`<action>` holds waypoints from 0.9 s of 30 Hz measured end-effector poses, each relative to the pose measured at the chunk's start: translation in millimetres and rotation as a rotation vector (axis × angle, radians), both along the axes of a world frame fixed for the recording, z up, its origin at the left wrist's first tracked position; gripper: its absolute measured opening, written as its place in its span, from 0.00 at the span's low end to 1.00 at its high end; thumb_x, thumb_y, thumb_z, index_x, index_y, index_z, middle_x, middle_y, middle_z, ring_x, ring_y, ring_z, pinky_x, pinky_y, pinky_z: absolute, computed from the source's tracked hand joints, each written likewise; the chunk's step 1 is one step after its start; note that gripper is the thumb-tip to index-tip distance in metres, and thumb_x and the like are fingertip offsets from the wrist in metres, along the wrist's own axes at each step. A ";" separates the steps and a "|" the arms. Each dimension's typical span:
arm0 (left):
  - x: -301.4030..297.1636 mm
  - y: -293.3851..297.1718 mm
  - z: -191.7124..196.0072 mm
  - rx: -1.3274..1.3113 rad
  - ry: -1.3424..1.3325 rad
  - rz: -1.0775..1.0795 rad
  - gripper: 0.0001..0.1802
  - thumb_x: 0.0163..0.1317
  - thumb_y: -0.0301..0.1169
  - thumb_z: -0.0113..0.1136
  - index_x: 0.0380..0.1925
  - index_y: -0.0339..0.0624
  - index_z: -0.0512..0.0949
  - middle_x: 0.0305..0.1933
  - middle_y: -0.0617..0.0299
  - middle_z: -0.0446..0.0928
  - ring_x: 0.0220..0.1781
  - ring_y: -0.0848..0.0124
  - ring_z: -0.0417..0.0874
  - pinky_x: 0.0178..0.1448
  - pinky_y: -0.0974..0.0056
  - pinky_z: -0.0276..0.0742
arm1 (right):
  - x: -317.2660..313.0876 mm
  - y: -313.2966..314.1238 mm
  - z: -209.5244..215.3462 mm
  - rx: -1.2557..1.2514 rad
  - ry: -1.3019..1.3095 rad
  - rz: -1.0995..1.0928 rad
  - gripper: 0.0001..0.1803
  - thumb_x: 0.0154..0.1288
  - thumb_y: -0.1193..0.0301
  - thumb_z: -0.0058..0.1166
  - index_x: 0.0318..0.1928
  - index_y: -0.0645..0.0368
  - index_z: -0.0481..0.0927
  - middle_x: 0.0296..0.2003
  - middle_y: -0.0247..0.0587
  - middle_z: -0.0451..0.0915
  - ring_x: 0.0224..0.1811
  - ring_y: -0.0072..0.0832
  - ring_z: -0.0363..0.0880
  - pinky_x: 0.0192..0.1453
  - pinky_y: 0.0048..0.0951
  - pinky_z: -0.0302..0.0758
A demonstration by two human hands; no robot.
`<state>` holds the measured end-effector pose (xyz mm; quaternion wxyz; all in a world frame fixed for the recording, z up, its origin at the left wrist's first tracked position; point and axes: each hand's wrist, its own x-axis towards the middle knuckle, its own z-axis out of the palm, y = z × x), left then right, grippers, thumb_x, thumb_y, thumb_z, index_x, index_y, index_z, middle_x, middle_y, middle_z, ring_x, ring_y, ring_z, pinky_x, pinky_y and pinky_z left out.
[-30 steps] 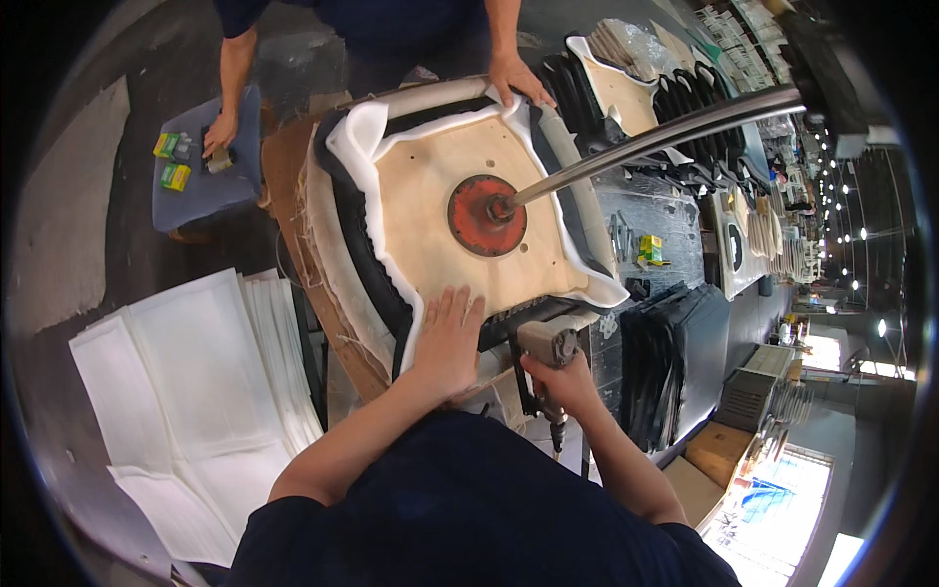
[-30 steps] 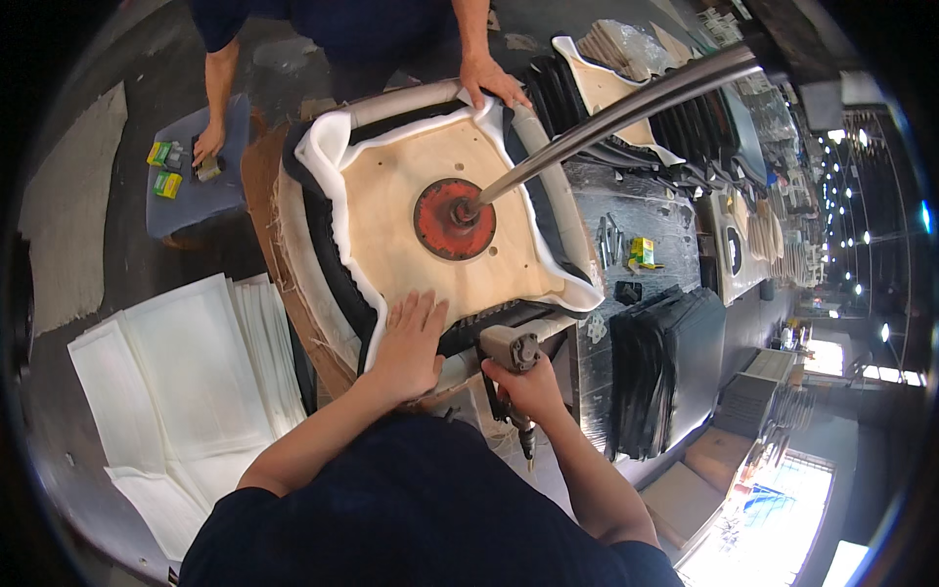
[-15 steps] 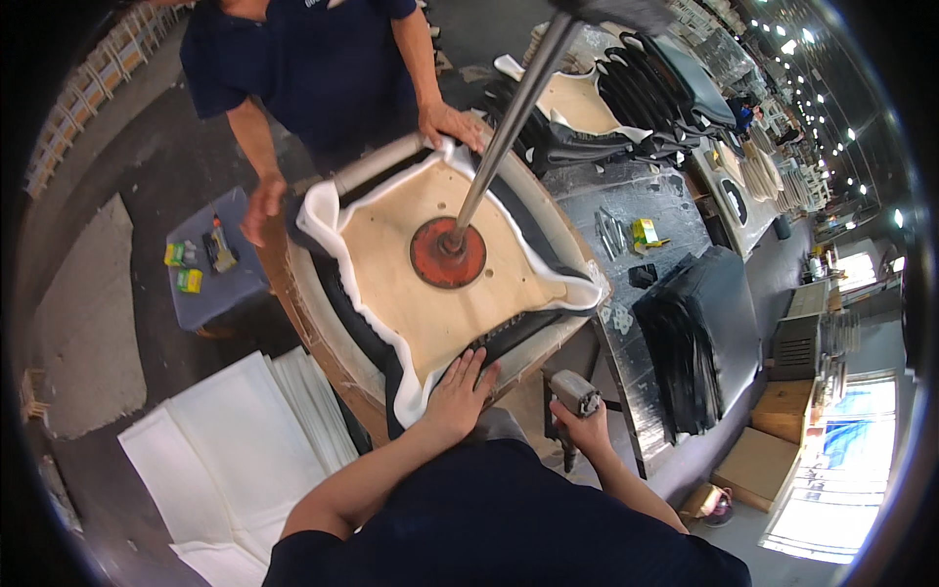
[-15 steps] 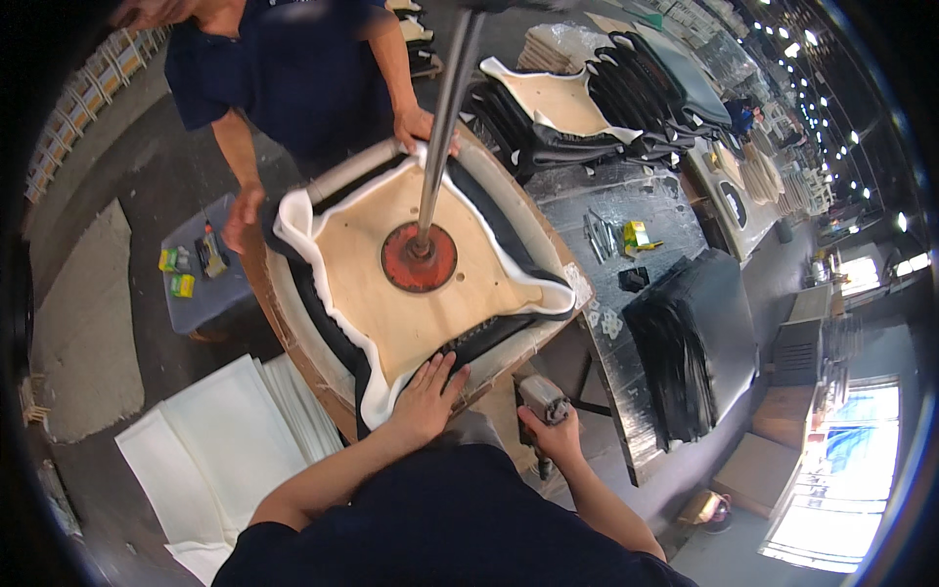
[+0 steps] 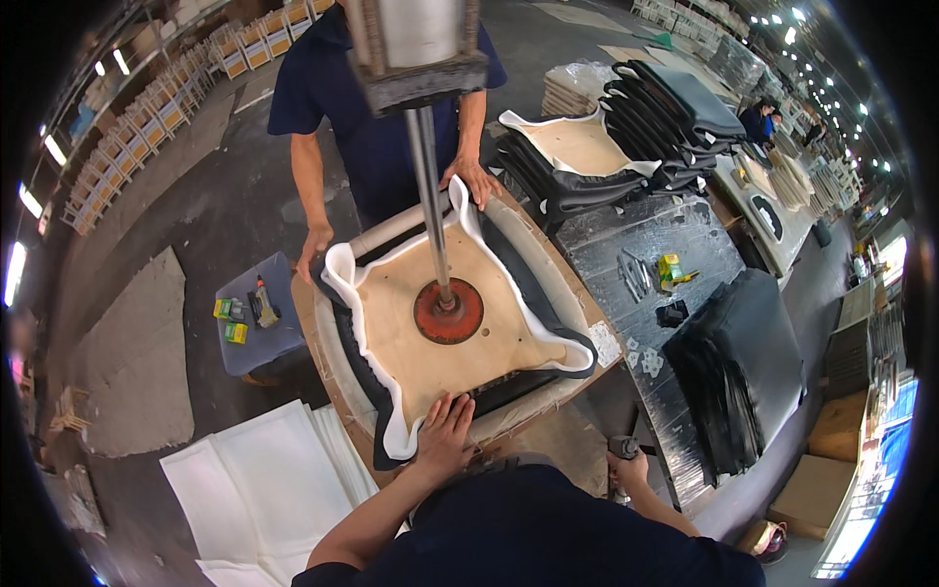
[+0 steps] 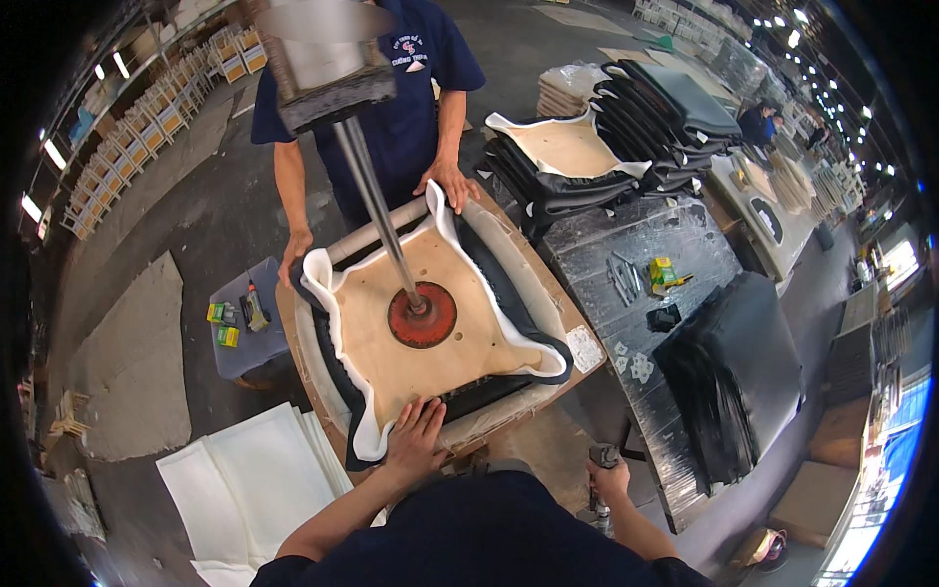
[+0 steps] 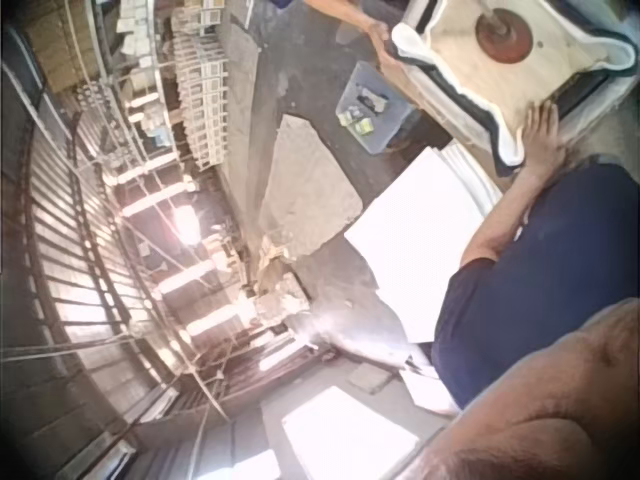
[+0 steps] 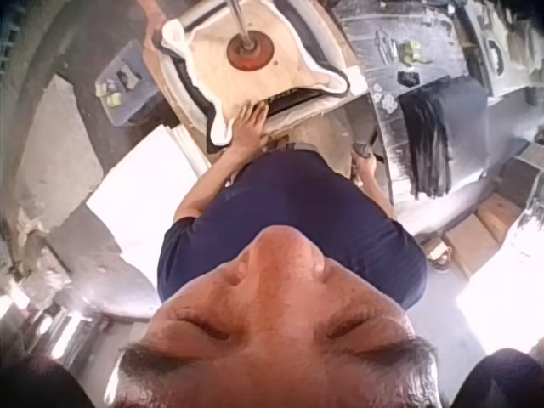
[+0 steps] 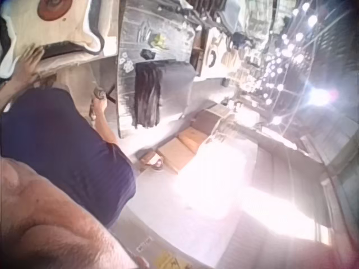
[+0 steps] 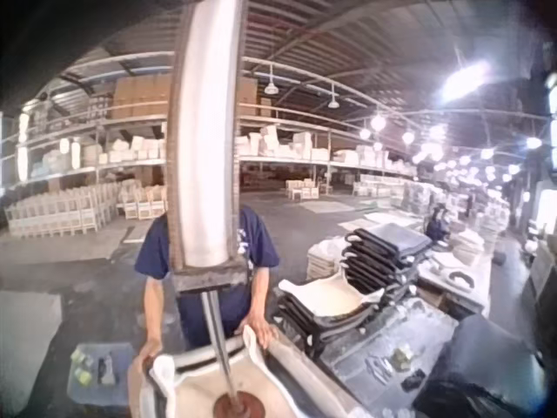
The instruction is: The person assembles a chair by placing a white fabric cover over a wooden seat frame, then uses a pneumatic staple gun to secure the fabric to the underside of the frame. The person repeats the process with a second seat, aligning the fabric and stapling it in place.
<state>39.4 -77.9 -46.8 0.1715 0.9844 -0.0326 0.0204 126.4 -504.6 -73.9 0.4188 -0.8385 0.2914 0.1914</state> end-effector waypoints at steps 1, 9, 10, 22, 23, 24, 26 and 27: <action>-1.2 -0.2 -0.6 -0.003 -0.011 -0.006 0.55 0.56 0.45 0.81 0.82 0.40 0.68 0.85 0.50 0.68 0.89 0.49 0.62 0.92 0.45 0.51 | -0.5 -6.4 0.2 -0.007 0.035 -0.036 0.22 0.58 0.67 0.82 0.52 0.56 0.87 0.35 0.36 0.89 0.26 0.28 0.86 0.27 0.33 0.81; -3.9 8.8 7.6 0.022 -0.038 -0.091 0.47 0.58 0.45 0.81 0.76 0.41 0.75 0.83 0.50 0.71 0.88 0.47 0.65 0.90 0.43 0.55 | -9.6 -1.0 -34.1 0.122 0.086 -0.155 0.18 0.61 0.65 0.78 0.47 0.58 0.87 0.33 0.39 0.88 0.23 0.30 0.85 0.27 0.36 0.83; -5.0 11.6 9.7 0.019 -0.042 -0.111 0.46 0.58 0.45 0.81 0.75 0.41 0.75 0.83 0.50 0.71 0.88 0.47 0.65 0.90 0.43 0.55 | -11.1 4.6 -38.5 0.144 0.109 -0.128 0.18 0.61 0.65 0.78 0.47 0.57 0.87 0.33 0.39 0.88 0.24 0.31 0.86 0.28 0.36 0.83; 6.6 2.1 2.0 -0.255 -0.200 -0.269 0.20 0.67 0.30 0.71 0.59 0.45 0.88 0.66 0.57 0.87 0.65 0.59 0.90 0.73 0.51 0.84 | -24.4 17.2 -30.3 0.038 0.004 -0.068 0.26 0.59 0.62 0.81 0.56 0.56 0.87 0.36 0.40 0.91 0.26 0.31 0.86 0.35 0.37 0.84; 11.3 3.0 4.1 -0.305 -0.199 -0.265 0.15 0.67 0.29 0.70 0.54 0.43 0.90 0.62 0.56 0.89 0.60 0.59 0.92 0.68 0.52 0.88 | -28.5 17.4 -31.1 0.030 -0.014 -0.128 0.26 0.59 0.63 0.81 0.56 0.56 0.86 0.36 0.40 0.91 0.26 0.30 0.86 0.35 0.37 0.84; 16.9 1.0 4.1 -0.326 -0.203 -0.289 0.15 0.67 0.28 0.70 0.53 0.42 0.90 0.61 0.56 0.90 0.59 0.59 0.92 0.68 0.52 0.88 | -36.1 13.1 -30.5 0.014 -0.024 -0.184 0.26 0.59 0.63 0.82 0.56 0.56 0.86 0.35 0.40 0.91 0.25 0.30 0.85 0.35 0.37 0.83; 29.2 -2.2 4.2 -0.370 -0.211 -0.326 0.14 0.67 0.27 0.69 0.52 0.41 0.90 0.59 0.56 0.91 0.57 0.58 0.93 0.66 0.52 0.89 | -44.7 1.2 -28.8 -0.029 0.020 -0.236 0.24 0.60 0.67 0.81 0.54 0.56 0.87 0.32 0.39 0.89 0.25 0.28 0.85 0.32 0.36 0.82; 35.2 -5.7 7.3 -0.378 -0.224 -0.333 0.13 0.67 0.26 0.69 0.50 0.40 0.90 0.57 0.57 0.92 0.54 0.58 0.94 0.64 0.54 0.90 | -45.3 -3.2 -25.7 -0.002 0.051 -0.283 0.23 0.60 0.67 0.81 0.54 0.56 0.87 0.32 0.38 0.89 0.25 0.28 0.84 0.31 0.35 0.82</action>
